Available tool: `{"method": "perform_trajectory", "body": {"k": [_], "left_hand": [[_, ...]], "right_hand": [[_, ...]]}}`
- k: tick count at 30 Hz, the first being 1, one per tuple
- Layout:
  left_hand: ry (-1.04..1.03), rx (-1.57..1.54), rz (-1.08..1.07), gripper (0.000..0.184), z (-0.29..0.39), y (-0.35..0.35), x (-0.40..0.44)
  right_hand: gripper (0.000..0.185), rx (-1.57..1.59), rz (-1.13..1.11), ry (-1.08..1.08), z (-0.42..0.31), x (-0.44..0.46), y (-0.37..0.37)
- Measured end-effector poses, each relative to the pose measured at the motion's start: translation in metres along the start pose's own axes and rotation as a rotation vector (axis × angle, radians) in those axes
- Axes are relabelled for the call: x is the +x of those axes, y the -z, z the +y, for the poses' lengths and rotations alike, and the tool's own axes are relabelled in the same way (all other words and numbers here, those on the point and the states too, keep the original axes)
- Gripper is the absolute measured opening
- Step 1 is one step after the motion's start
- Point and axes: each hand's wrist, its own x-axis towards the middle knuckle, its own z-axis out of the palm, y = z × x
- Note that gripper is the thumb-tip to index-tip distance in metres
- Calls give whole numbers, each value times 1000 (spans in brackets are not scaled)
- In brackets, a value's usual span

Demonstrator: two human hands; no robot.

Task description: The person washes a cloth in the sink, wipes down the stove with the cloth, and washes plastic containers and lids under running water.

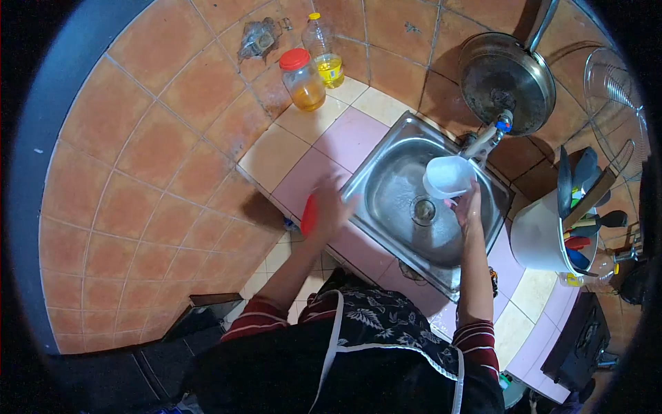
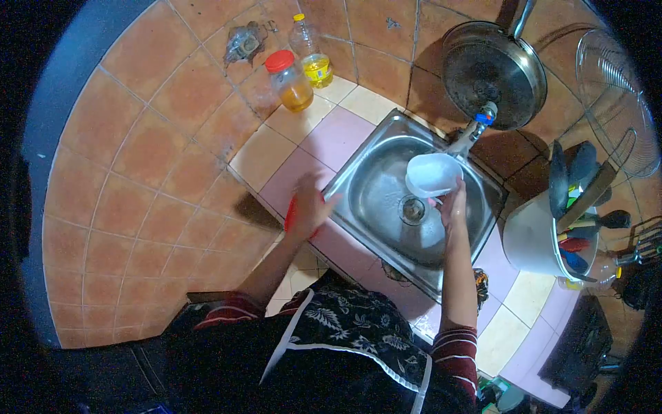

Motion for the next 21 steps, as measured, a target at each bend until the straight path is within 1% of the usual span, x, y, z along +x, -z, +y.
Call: {"method": "perform_trajectory", "body": {"k": [1, 2, 4, 5, 7, 8, 10, 11, 13, 15, 17, 18, 19, 21], "left_hand": [[254, 95, -63, 77, -23, 11, -19], [255, 96, -66, 77, -35, 20, -36], [120, 227, -22, 90, -50, 32, -68], [123, 227, -28, 90, -54, 30, -77], [38, 180, -118, 97, -55, 22, -85], [39, 177, -120, 97, -57, 18, -85], [128, 155, -150, 96, -55, 18, -79], [126, 151, -154, 96, -57, 18, -74], [-86, -88, -2, 88, -56, 20, -58], [-120, -127, -27, 85, -33, 22, -36], [-164, -173, -53, 82, -4, 14, -10], [-255, -249, -72, 81, 10, 6, 3], [-348, -326, -94, 81, 24, -4, 15], [-432, -387, -109, 82, 52, -26, 38]], "right_hand": [[68, 40, -51, -6, -5, -5, -3], [68, 40, -49, -9, -8, -5, -3], [71, 80, -68, 14, -13, -8, -7], [71, 113, -77, 16, -20, -15, -10], [70, 100, -53, 38, -25, -17, -12], [70, 81, -42, 61, -28, -19, -12], [69, 68, -39, 88, -36, -22, -14], [68, 57, -37, 114, -38, -25, -15], [68, 33, -27, 119, -47, -32, -19], [67, 14, -12, 129, -51, -38, -22], [59, -37, 50, 224, -56, -44, -22], [55, -63, 86, 273, -58, -48, -21], [55, -58, 108, 287, -61, -52, -20], [50, -204, 175, 334, -67, -62, -19]]}}
